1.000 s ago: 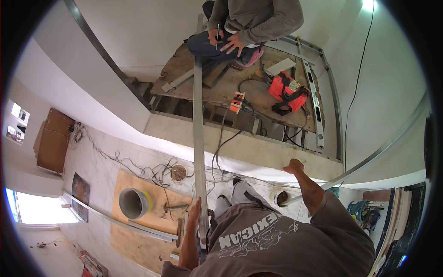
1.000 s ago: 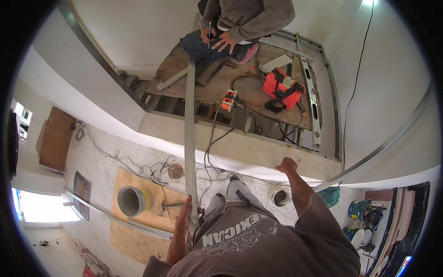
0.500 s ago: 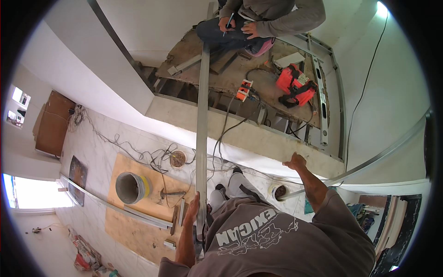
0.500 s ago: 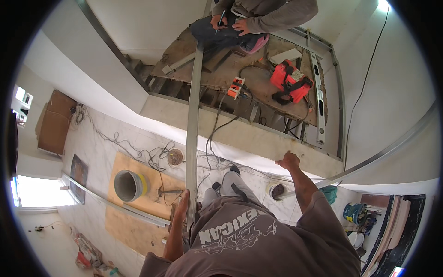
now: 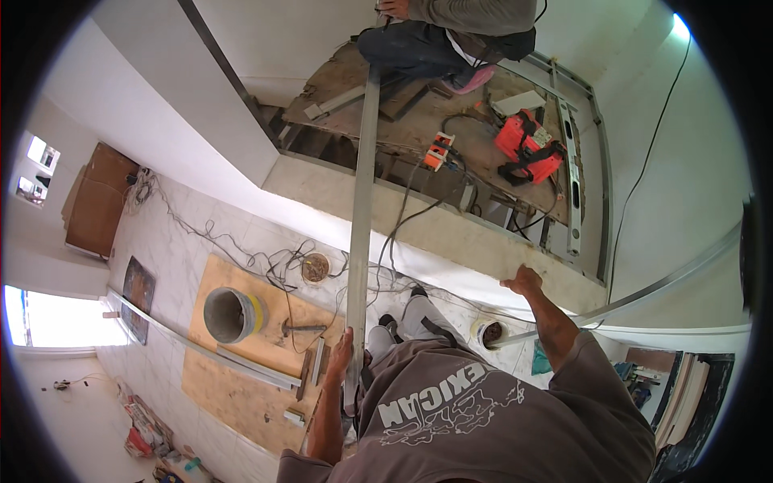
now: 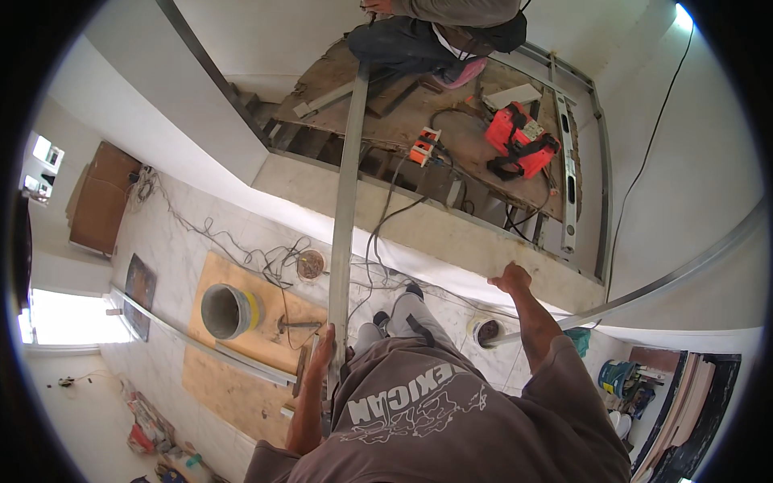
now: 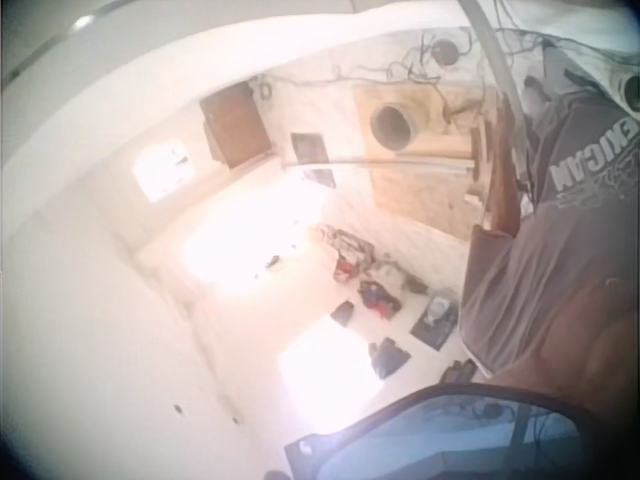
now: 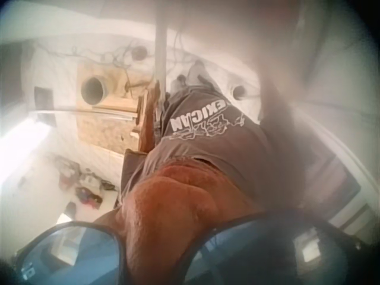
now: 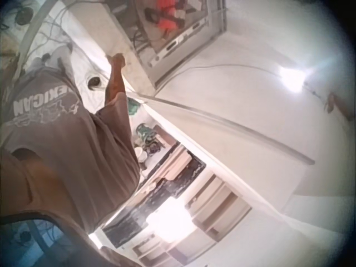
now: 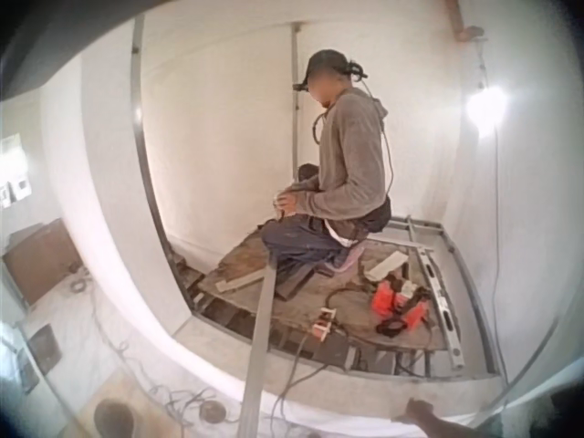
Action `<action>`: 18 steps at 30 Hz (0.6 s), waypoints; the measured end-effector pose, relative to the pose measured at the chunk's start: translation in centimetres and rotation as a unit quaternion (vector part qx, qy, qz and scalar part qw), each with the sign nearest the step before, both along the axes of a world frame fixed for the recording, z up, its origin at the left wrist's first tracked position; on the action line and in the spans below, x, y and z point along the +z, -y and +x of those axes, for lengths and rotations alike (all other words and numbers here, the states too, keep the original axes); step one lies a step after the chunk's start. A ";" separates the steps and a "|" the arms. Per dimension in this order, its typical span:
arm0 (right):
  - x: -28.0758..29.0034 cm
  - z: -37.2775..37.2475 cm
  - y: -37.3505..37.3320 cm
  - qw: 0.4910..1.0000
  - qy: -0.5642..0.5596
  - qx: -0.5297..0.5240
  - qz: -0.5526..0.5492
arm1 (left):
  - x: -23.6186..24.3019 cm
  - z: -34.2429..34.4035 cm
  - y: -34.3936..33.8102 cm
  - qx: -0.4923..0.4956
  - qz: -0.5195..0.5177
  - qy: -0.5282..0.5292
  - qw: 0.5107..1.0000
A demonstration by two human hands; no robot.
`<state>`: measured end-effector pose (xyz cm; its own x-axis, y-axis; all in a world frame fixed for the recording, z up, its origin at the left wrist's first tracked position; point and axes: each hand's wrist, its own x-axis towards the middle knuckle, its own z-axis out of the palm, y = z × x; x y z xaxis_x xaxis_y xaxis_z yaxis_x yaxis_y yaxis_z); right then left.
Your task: The person passes a metal beam to another worker on an elevated platform and then holds a measuring tape while the other worker measures different points along a wall and the platform structure.
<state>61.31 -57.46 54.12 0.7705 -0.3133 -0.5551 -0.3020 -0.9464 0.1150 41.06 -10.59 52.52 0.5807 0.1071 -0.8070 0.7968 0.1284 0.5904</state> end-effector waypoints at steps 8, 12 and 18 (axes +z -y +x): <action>0.3 0.5 -0.2 0.999 -0.039 0.020 -0.013 | -0.1 0.1 -0.1 -0.005 0.023 0.023 0.999; 0.0 0.4 0.3 0.999 -0.032 0.023 -0.015 | 0.6 0.4 0.2 0.002 0.029 0.023 0.999; -0.1 0.4 0.2 0.999 -0.039 0.024 -0.020 | 1.2 0.5 0.3 -0.001 0.016 0.032 0.999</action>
